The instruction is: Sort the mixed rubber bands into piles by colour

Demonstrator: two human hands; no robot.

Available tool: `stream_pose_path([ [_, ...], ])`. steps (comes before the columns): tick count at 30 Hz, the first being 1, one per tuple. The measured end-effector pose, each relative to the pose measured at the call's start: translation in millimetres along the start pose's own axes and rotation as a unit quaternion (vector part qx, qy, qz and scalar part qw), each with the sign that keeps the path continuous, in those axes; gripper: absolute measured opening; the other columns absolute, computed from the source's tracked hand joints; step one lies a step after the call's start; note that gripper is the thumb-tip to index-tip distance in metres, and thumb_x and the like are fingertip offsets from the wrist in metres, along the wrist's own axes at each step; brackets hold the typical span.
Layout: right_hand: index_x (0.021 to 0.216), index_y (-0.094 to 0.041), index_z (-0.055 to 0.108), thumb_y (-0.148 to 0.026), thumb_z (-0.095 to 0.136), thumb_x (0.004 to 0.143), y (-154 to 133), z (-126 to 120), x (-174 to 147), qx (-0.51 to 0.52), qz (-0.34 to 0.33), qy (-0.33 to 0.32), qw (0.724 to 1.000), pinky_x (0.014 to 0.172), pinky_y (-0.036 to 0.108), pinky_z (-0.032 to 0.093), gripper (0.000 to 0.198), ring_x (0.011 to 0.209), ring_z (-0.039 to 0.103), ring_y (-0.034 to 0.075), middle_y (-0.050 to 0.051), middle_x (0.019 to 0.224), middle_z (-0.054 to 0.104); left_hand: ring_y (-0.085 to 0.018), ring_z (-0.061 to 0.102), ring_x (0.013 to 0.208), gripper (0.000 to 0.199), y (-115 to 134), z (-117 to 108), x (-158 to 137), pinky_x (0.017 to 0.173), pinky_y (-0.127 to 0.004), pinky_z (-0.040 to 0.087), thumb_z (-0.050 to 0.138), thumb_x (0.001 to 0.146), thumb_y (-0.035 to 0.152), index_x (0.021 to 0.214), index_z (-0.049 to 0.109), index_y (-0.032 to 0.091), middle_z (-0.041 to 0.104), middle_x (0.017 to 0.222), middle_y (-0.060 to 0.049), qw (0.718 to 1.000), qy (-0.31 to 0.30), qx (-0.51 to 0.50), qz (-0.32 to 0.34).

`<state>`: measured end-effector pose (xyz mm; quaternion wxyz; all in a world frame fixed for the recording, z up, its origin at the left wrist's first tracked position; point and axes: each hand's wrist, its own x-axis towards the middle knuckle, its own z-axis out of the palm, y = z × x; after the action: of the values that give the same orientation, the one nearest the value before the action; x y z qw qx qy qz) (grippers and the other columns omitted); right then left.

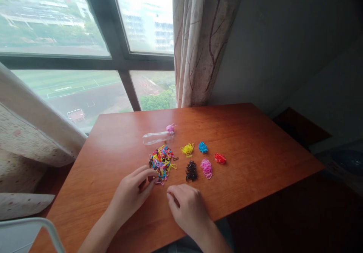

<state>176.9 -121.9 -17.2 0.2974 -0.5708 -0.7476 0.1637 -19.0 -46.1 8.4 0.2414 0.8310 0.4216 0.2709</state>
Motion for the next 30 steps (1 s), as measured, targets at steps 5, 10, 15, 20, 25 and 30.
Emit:
stream_pose_path([
  [5, 0.084, -0.023, 0.059, -0.012, 0.051, 0.089, -2.9, -4.3, -7.1, -0.005, -0.009, -0.001, 1.000, 0.065, 0.024, 0.036, 0.015, 0.071, 0.062, 0.016, -0.001, 0.075, 0.067, -0.012, 0.064, 0.073, 0.020, 27.9, 10.6, 25.8, 0.065, -0.019, 0.047, 0.049, 0.094, 0.021, 0.092, 0.068, 0.023, 0.067, 0.091, -0.002, 0.996, -0.085, 0.024, 0.028],
  [10, 0.083, -0.023, 0.060, -0.013, 0.051, 0.089, -1.4, -4.7, -13.3, 0.004, -0.014, 0.006, 1.000, 0.064, 0.024, 0.037, 0.014, 0.071, 0.063, 0.016, -0.001, 0.075, 0.067, -0.014, 0.065, 0.073, 0.017, 47.9, 23.9, 60.2, 0.063, -0.021, 0.046, 0.055, 0.088, 0.018, 0.086, 0.071, 0.024, 0.067, 0.086, -0.002, 0.980, -0.154, 0.094, 0.085],
  [15, 0.084, -0.023, 0.060, -0.014, 0.050, 0.089, -0.1, -4.1, -12.8, 0.016, -0.012, 0.005, 1.000, 0.065, 0.024, 0.037, 0.014, 0.071, 0.064, 0.016, 0.000, 0.076, 0.068, -0.015, 0.066, 0.071, 0.017, 49.2, 37.6, 75.6, 0.061, -0.022, 0.045, 0.059, 0.085, 0.014, 0.084, 0.071, 0.025, 0.068, 0.085, 0.000, 0.975, -0.174, 0.102, 0.095],
  [20, 0.084, -0.022, 0.061, -0.013, 0.051, 0.088, -0.3, -5.5, -11.4, 0.019, -0.010, 0.004, 1.000, 0.065, 0.024, 0.037, 0.014, 0.072, 0.064, 0.016, 0.000, 0.077, 0.069, -0.015, 0.066, 0.073, 0.017, 47.9, 40.8, 75.6, 0.062, -0.022, 0.046, 0.057, 0.084, 0.014, 0.086, 0.070, 0.024, 0.068, 0.086, -0.001, 0.979, -0.154, 0.101, 0.083],
  [25, 0.084, -0.023, 0.060, -0.011, 0.051, 0.088, -1.6, -6.1, -11.3, 0.009, -0.001, 0.002, 1.000, 0.065, 0.023, 0.036, 0.015, 0.070, 0.063, 0.015, -0.001, 0.074, 0.067, -0.016, 0.067, 0.078, 0.020, 42.0, 20.4, 66.4, 0.066, -0.024, 0.048, 0.049, 0.091, 0.021, 0.092, 0.069, 0.022, 0.070, 0.092, -0.005, 0.989, -0.100, 0.092, 0.054],
  [30, 0.086, -0.024, 0.059, -0.012, 0.051, 0.089, -5.1, -3.1, -8.5, -0.017, 0.023, 0.006, 1.000, 0.063, 0.025, 0.034, 0.014, 0.070, 0.063, 0.016, -0.002, 0.074, 0.067, -0.014, 0.065, 0.071, 0.020, 21.1, -2.6, 37.4, 0.063, -0.022, 0.047, 0.049, 0.093, 0.027, 0.093, 0.068, 0.022, 0.071, 0.087, -0.003, 0.997, -0.013, 0.073, -0.007],
])
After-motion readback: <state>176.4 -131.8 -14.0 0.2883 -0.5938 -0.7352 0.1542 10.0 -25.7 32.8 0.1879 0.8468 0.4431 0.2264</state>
